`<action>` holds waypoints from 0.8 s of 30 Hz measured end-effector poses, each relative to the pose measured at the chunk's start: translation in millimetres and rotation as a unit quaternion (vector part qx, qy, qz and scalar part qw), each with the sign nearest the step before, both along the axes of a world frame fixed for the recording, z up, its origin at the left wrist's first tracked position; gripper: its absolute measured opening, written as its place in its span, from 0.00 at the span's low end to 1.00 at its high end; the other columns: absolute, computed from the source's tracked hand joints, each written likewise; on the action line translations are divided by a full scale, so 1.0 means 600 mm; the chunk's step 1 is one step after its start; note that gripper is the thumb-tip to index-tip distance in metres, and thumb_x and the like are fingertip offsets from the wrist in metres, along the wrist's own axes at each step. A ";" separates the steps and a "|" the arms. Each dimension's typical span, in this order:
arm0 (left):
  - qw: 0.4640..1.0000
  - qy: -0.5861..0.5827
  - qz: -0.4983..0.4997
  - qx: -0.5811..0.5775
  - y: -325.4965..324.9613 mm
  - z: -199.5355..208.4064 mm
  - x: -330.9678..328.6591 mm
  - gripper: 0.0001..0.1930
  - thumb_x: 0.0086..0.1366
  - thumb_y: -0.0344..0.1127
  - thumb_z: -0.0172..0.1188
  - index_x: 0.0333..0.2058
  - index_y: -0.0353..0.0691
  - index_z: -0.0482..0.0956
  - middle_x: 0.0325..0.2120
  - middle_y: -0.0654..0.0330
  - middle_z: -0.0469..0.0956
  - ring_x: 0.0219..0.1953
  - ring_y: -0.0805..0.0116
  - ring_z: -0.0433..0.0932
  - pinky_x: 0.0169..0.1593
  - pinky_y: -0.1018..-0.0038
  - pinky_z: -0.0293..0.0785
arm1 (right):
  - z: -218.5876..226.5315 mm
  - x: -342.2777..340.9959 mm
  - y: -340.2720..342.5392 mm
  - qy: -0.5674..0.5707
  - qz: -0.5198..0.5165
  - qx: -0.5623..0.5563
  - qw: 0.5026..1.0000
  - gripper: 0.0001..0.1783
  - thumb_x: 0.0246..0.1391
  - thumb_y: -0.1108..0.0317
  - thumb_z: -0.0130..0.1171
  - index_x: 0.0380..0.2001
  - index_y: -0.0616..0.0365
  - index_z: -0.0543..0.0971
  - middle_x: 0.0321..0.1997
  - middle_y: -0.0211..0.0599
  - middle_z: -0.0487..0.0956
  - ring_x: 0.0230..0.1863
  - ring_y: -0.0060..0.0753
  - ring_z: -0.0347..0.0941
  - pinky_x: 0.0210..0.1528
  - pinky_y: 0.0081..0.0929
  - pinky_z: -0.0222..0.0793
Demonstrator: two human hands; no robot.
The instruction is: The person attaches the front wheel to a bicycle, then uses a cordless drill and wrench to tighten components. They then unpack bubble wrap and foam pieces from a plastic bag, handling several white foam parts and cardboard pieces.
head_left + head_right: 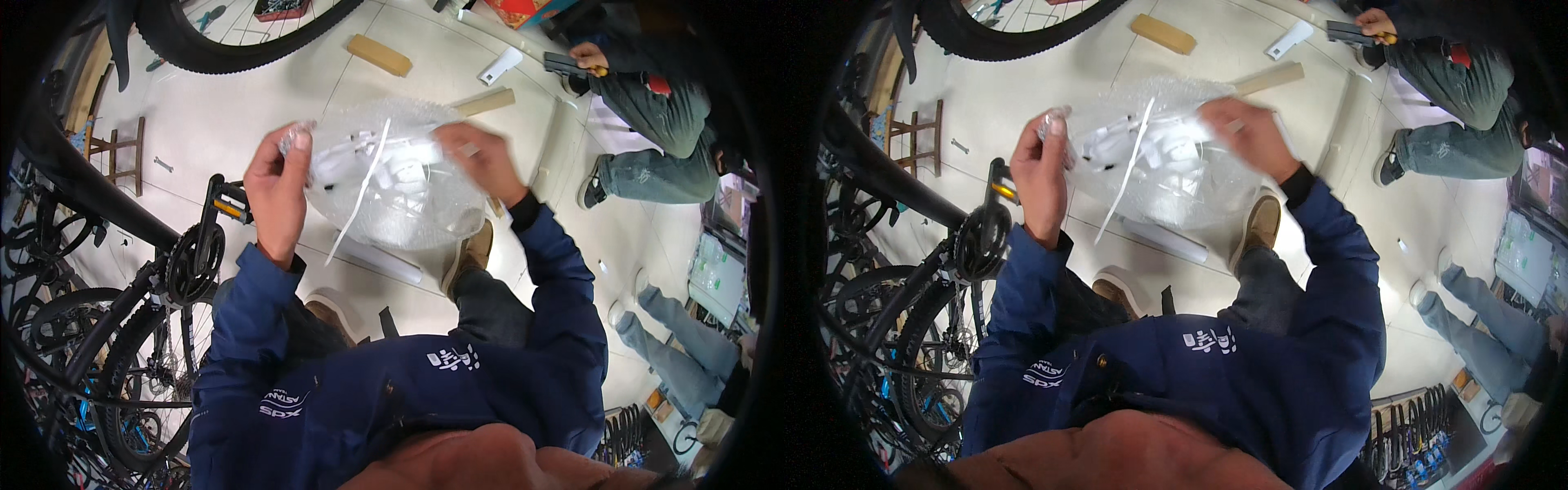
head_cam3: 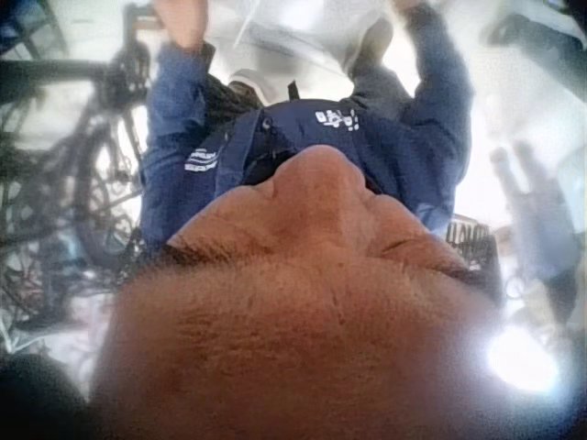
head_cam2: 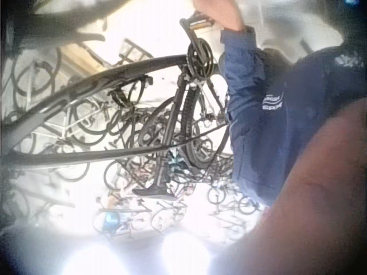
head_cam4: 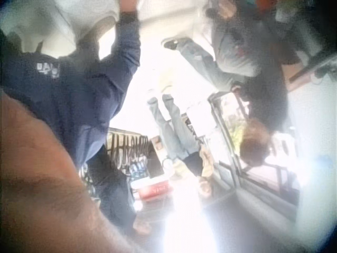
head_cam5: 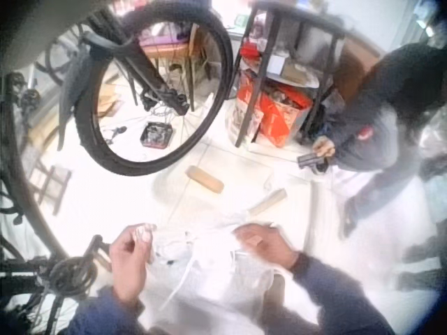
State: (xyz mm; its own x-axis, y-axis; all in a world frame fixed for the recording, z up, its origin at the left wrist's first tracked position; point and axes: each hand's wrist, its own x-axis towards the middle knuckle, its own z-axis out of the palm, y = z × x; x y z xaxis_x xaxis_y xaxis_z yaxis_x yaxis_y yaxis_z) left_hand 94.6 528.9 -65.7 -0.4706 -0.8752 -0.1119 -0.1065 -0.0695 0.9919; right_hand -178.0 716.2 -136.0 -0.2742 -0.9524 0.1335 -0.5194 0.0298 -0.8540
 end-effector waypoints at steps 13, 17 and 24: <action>0.990 -0.023 0.040 -0.135 -0.059 -0.040 0.002 0.16 0.75 0.39 0.61 0.54 0.36 0.82 0.28 0.68 0.76 0.28 0.81 0.70 0.33 0.81 0.68 | -0.320 0.260 0.215 0.102 0.194 0.332 0.917 0.40 0.46 0.40 0.75 0.48 0.65 0.77 0.53 0.57 0.79 0.55 0.59 0.77 0.57 0.47 0.75; 0.992 -0.057 0.040 -0.106 -0.055 -0.047 0.002 0.16 0.75 0.38 0.61 0.54 0.36 0.83 0.29 0.67 0.77 0.30 0.81 0.71 0.33 0.81 0.68 | -0.329 0.312 0.186 0.154 0.241 0.314 0.906 0.34 0.41 0.50 0.78 0.44 0.63 0.77 0.48 0.51 0.80 0.53 0.57 0.78 0.55 0.47 0.75; 0.992 -0.049 0.030 -0.112 -0.054 -0.046 0.009 0.15 0.75 0.37 0.60 0.53 0.34 0.82 0.36 0.65 0.80 0.35 0.79 0.72 0.42 0.81 0.71 | -0.274 0.229 0.195 0.022 0.251 0.344 0.905 0.26 0.42 0.65 0.68 0.46 0.60 0.76 0.48 0.51 0.79 0.52 0.57 0.75 0.55 0.49 0.73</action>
